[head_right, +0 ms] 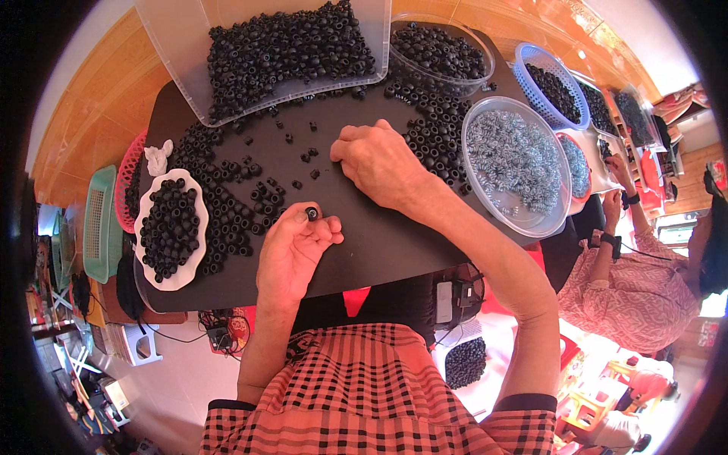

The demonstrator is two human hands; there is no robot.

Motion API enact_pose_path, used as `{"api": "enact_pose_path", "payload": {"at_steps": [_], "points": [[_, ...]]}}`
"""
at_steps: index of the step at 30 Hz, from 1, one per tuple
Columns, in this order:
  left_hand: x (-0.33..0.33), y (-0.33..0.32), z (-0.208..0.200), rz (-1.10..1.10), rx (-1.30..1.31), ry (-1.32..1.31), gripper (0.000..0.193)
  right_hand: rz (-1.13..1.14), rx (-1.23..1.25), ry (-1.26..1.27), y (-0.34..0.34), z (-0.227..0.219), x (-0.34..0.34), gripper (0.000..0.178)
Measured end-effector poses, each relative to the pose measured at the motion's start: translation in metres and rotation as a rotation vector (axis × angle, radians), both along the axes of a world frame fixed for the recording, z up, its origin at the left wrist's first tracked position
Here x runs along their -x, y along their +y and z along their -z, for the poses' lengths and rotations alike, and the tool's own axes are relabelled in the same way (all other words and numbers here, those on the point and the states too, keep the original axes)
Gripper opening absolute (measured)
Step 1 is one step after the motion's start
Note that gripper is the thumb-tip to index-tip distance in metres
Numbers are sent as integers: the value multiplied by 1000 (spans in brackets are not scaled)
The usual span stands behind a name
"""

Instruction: Sorting small black plastic parts and removing defective ones or separating them into different containers.

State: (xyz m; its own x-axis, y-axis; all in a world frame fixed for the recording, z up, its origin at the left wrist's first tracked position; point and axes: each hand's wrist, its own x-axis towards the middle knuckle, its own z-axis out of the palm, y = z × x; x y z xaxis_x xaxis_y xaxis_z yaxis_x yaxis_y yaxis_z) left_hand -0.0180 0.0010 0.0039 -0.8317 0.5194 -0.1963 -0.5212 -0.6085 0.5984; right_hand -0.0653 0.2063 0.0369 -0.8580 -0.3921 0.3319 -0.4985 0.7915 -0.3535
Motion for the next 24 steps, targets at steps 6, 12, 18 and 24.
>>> {"api": "enact_pose_path", "payload": {"at_steps": [6,12,18,24], "points": [[-1,0,1,-28,-19,-2,21,60,271,-92,-10,-9,-8,12],[-1,-1,6,-14,-53,55,25,74,890,-561,-25,-15,-39,10],[-1,0,5,-26,-22,92,26,-56,1083,-650,-28,-12,-51,16],[-2,1,5,-40,-4,88,22,-47,1125,-558,-34,-8,-56,13]]}}
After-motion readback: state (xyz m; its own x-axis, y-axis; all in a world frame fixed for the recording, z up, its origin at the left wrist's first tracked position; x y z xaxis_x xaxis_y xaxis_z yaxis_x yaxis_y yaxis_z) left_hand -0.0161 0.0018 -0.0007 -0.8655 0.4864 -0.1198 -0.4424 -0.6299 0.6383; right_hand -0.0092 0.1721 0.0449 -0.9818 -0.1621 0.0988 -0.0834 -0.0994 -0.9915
